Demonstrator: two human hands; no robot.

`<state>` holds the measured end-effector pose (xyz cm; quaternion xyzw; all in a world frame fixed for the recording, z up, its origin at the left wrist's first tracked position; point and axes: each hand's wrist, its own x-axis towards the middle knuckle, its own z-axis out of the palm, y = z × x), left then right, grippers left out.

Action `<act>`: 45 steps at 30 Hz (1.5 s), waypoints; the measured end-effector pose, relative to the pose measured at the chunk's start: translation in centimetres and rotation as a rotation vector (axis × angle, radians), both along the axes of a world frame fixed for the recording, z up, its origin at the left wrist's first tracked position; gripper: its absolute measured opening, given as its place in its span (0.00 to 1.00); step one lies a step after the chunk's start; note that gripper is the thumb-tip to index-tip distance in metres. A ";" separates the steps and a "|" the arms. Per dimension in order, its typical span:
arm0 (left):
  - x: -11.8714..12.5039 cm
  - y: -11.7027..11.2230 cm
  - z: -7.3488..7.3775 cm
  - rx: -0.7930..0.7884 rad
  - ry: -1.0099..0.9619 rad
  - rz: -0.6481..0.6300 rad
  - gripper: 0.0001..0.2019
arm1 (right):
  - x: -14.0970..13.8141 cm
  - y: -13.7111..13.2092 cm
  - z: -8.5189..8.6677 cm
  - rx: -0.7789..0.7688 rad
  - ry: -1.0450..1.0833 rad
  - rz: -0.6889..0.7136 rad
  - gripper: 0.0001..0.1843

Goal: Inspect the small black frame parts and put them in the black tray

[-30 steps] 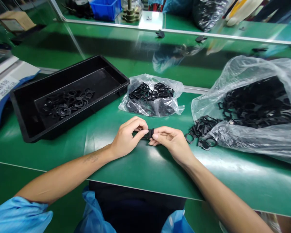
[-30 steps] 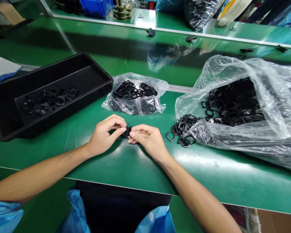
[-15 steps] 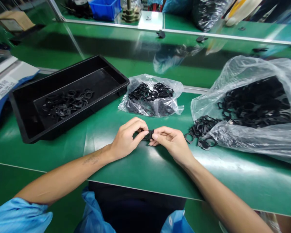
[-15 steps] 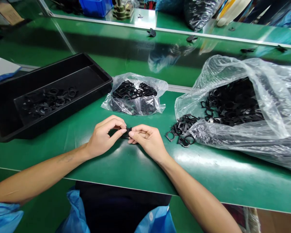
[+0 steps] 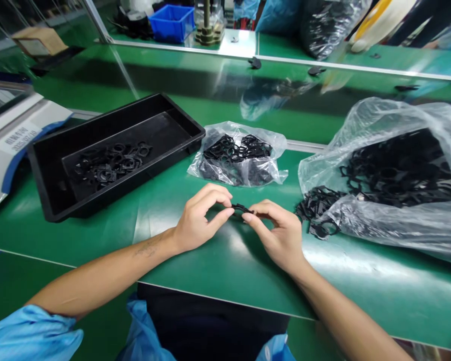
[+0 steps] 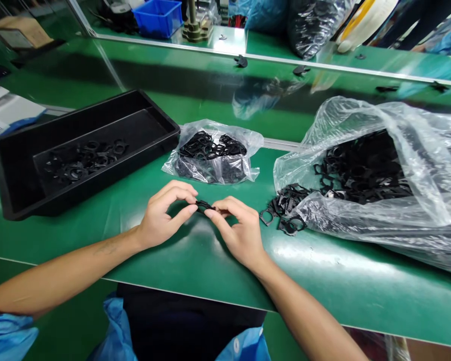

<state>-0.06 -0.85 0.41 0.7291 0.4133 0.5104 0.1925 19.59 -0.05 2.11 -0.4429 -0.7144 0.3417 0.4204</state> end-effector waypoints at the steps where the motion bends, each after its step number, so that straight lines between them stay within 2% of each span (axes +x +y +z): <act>1: 0.0 0.0 0.0 -0.004 -0.001 -0.002 0.02 | 0.0 0.0 0.0 0.035 -0.014 0.004 0.09; 6: 0.2 0.0 -0.1 -0.114 -0.080 -0.036 0.03 | 0.0 0.2 -0.1 0.155 -0.023 0.041 0.08; 12: 0.5 -0.2 -0.2 -0.342 -0.266 -0.070 0.03 | 0.2 -0.3 -0.2 0.175 -0.020 0.051 0.05; 16: 0.4 -0.6 -0.2 -0.381 -0.199 -0.072 0.03 | 0.3 -0.8 -0.4 0.132 -0.002 0.064 0.05; 20: 0.2 -1.0 -0.5 -0.316 -0.106 -0.037 0.05 | 0.4 -1.0 -0.5 0.063 0.010 0.039 0.07; 25: 0.1 -1.4 -0.7 -0.240 -0.001 -0.029 0.04 | 0.2 -1.1 0.2 -0.193 0.151 0.033 0.14; 28: 0.1 -1.3 -0.6 -0.214 0.027 -0.026 0.04 | 0.2 -0.9 0.3 -0.464 0.309 0.039 0.20; 31: 0.1 -1.3 -0.3 -0.102 0.075 -0.028 0.05 | 0.3 -0.4 0.0 -0.721 0.490 0.054 0.25; 36: -0.1 -1.3 -0.1 0.121 0.176 -0.079 0.09 | 0.3 0.1 -0.6 -0.878 0.551 0.072 0.26; 38: -0.2 -1.3 0.0 0.147 0.165 -0.093 0.09 | 0.2 0.0 -0.7 -0.855 0.498 0.079 0.25; 40: -0.3 -1.2 0.0 0.125 0.131 -0.081 0.08 | 0.2 -0.2 -0.7 -0.729 0.417 0.042 0.21; 43: -0.5 -0.9 -0.1 0.005 0.085 -0.014 0.04 | 0.2 -0.6 -0.4 -0.479 0.294 -0.002 0.11; 45: -0.7 -0.8 -0.4 -0.078 0.065 0.027 0.03 | 0.3 -0.9 -0.2 -0.389 0.246 0.050 0.08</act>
